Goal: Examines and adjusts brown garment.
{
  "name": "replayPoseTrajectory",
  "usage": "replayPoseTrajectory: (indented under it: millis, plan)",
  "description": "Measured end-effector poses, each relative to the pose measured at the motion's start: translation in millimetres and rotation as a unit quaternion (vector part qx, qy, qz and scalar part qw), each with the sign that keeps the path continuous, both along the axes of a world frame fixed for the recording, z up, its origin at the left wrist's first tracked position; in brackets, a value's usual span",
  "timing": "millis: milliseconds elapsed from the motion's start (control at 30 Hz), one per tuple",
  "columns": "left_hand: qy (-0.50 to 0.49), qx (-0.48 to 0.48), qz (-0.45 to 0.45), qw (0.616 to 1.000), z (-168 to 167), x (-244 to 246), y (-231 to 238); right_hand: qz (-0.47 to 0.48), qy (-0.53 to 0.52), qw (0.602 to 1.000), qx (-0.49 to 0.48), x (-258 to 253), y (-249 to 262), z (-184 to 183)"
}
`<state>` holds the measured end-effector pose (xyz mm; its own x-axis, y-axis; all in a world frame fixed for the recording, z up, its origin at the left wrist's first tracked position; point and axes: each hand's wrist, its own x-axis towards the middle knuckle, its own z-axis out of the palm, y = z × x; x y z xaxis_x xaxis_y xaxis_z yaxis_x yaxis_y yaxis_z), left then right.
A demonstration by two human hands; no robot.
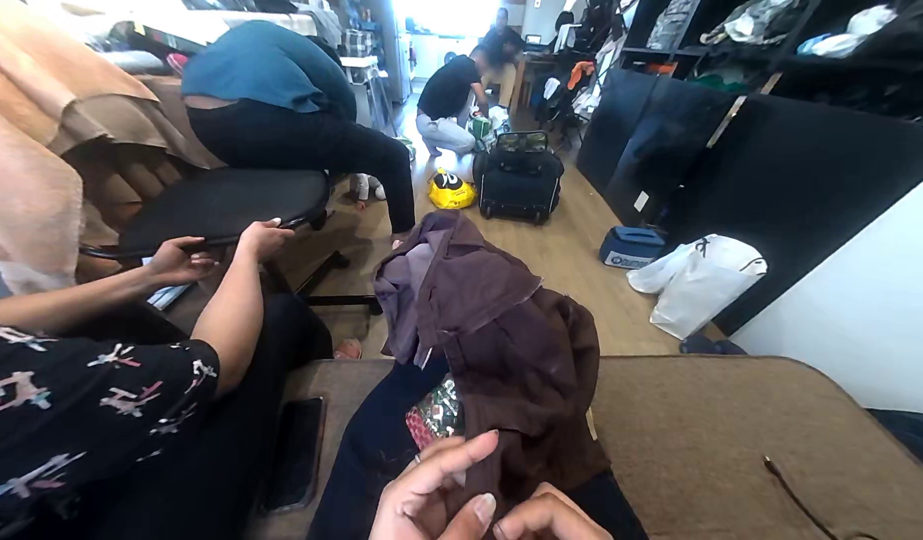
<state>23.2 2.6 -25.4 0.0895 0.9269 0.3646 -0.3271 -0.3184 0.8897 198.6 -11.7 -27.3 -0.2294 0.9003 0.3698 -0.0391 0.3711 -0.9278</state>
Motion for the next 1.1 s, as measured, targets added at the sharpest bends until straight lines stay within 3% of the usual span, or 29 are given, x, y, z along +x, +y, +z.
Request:
replayPoseTrajectory:
  millis: [600,867,1100]
  plan:
    - [0.025,0.005,0.009,1.0,1.7,-3.4,-2.9,0.036,0.07,0.995,-0.068,-2.2,4.2,0.9]
    - [0.033,0.008,-0.03,0.999,3.9,-7.3,-0.3,-0.036,-0.011,0.999,0.031,2.9,6.8,-2.1]
    - [0.051,0.019,-0.044,0.998,3.7,-6.0,0.7,-0.03,-0.003,0.999,0.02,2.1,8.6,-3.9]
